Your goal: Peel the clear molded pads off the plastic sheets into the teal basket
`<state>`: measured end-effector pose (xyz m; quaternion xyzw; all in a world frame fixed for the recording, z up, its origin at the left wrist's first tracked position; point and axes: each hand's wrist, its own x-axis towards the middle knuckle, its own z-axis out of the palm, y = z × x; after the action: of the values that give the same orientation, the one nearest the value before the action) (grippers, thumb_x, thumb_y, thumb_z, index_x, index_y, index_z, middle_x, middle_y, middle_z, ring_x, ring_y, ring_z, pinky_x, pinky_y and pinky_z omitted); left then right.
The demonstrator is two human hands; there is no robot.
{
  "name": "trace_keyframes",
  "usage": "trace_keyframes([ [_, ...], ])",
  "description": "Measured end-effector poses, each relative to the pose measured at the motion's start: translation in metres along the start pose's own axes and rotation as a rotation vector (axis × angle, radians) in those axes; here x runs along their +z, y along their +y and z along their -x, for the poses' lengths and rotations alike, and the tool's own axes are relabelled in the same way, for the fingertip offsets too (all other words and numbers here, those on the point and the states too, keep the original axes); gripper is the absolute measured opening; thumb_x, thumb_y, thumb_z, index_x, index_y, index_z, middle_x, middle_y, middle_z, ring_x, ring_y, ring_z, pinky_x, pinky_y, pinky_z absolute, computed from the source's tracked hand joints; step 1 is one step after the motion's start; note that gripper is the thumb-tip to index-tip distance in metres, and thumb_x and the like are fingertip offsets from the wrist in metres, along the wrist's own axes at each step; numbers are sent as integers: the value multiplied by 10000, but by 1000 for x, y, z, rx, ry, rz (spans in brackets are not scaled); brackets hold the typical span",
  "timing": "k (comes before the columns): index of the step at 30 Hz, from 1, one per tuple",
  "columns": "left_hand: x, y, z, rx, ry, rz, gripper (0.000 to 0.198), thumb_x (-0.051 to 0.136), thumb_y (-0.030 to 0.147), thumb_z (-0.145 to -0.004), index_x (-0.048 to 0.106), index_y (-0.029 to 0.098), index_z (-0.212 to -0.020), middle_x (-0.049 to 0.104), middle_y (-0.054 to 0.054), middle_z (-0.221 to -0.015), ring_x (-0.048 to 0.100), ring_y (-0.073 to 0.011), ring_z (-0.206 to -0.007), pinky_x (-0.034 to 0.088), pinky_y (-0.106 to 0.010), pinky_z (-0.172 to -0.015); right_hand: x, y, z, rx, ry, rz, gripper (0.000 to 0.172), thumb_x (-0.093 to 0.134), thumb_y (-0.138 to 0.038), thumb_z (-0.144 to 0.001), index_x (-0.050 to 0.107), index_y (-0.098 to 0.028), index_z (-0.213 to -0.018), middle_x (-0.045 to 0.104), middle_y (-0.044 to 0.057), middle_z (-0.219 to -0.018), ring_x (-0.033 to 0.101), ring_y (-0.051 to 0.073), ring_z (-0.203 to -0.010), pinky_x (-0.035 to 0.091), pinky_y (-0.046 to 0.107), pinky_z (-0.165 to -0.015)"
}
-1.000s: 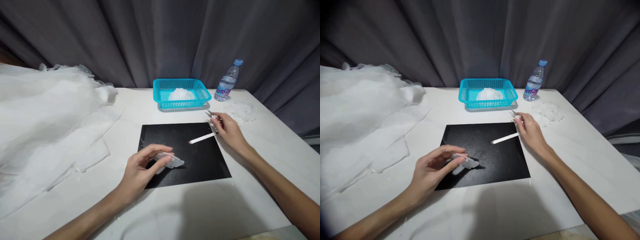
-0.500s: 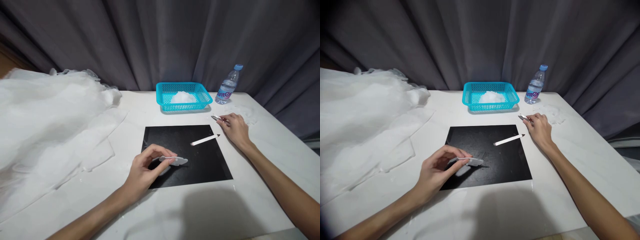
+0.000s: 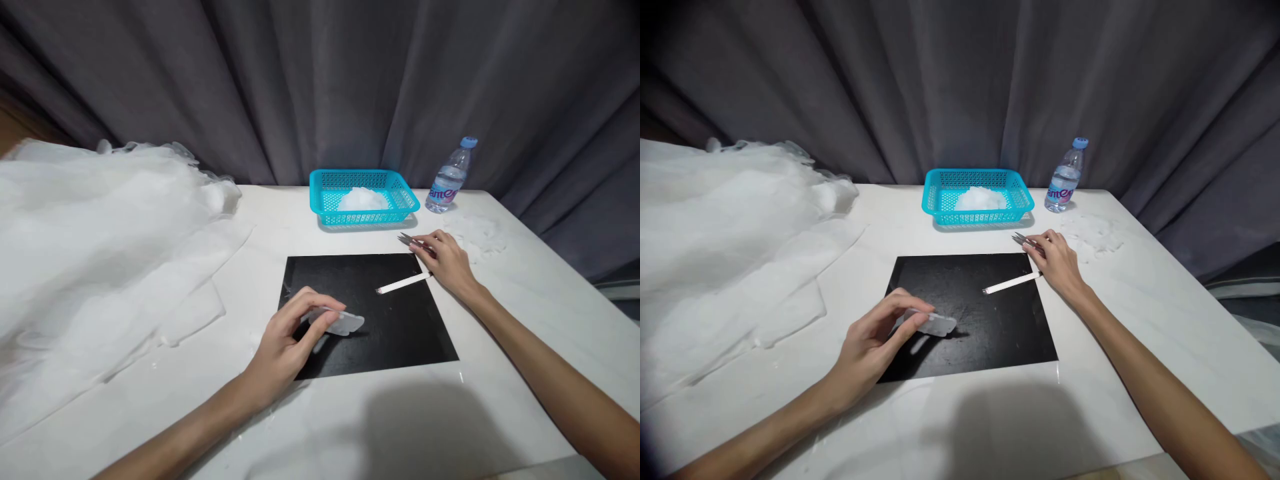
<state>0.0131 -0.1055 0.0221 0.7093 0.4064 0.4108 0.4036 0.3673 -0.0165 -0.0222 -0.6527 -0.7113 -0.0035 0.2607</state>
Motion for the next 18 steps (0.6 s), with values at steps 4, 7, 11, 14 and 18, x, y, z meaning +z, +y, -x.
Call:
trace_keyframes([
  [4, 3, 0, 1, -24, 9, 79, 74, 644, 272, -1029, 712, 243, -1038, 705, -39, -958, 694, -182, -905, 550, -298, -810, -2, -1, 0, 42, -29, 21, 374, 532, -502, -1041, 776, -251, -1173, 686, 106, -1076, 642, 298, -1044, 430, 353, -688],
  [7, 4, 1, 1, -27, 8, 130, 22, 644, 234, -1027, 663, 245, -1027, 714, -22, -959, 717, -168, -932, 561, -277, -838, -2, -1, 1, 62, -32, 31, 362, 537, -510, -1038, 771, -273, -1180, 677, 98, -1064, 644, 290, -1030, 402, 336, -658],
  [11, 5, 3, 2, -39, 29, 164, 47, 662, 231, -1016, 616, 235, -1006, 722, -14, -944, 713, -151, -906, 553, -253, -822, -3, 3, 2, 93, -35, 46, 389, 547, -559, -1022, 749, -277, -1198, 662, 91, -1052, 651, 279, -992, 393, 330, -654],
  [14, 5, 5, 1, -97, 49, 165, 82, 686, 268, -1006, 613, 231, -1015, 699, -3, -897, 675, -133, -823, 529, -224, -736, -6, 11, 5, 123, -38, 78, 476, 539, -619, -1003, 714, -248, -1244, 663, 107, -1058, 650, 299, -999, 399, 340, -667],
  [18, 5, 6, -2, -204, 36, 226, 149, 706, 332, -993, 636, 229, -1075, 678, 1, -890, 657, -129, -784, 512, -207, -662, -13, 26, 6, 177, -2, 66, 513, 505, -631, -1006, 721, -196, -1173, 695, 120, -982, 637, 312, -949, 429, 380, -739],
])
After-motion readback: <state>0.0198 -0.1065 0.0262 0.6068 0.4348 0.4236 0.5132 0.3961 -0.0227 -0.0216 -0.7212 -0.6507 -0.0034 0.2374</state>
